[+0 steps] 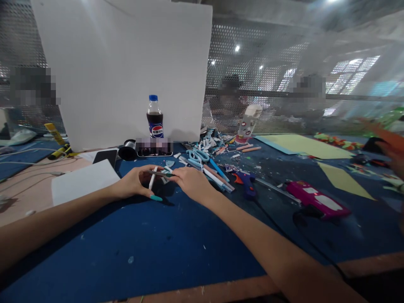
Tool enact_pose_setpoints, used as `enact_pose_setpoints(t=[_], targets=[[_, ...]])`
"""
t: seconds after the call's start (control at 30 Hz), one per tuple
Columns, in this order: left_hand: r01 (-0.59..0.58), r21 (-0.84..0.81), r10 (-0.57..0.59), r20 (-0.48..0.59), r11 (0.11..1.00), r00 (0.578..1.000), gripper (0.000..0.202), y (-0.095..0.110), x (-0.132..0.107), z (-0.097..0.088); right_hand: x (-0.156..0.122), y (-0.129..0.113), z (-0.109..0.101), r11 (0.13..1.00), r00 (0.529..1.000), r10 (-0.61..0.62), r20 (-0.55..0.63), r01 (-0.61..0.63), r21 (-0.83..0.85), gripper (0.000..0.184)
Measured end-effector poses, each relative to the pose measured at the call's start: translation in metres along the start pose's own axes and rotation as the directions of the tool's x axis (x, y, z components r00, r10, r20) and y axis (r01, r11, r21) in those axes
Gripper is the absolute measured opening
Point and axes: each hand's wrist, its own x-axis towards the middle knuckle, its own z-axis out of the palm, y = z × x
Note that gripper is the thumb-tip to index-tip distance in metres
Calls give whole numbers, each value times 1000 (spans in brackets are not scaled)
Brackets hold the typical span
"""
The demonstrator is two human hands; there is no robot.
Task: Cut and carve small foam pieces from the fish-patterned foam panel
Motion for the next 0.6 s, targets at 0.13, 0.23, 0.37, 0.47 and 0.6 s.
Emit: enact_pose_setpoints(t=[0.13, 0.23, 0.37, 0.47, 0.6], targets=[[-41, 57, 39, 38, 998, 999, 74, -1, -1, 0, 1, -2, 2, 1000, 1000, -1, -7, 1, -6, 23], [-44, 86, 38, 66, 995, 997, 73, 0, -1, 0, 2, -3, 4, 1000, 1000, -18, -19, 18, -20, 22], [-40, 16, 39, 55, 999, 998, 71, -1, -1, 0, 2, -1, 6, 1000, 999, -31, -42, 31, -6, 21], [-57, -31, 58, 33, 998, 998, 70, -3, 0, 0, 1, 0, 4, 1000, 998, -22, -57, 22, 1, 20], [-54, -17, 54, 10, 998, 998, 72, -4, -1, 0, -1, -1, 1, 1000, 999, -8, -47, 9, 10, 22]])
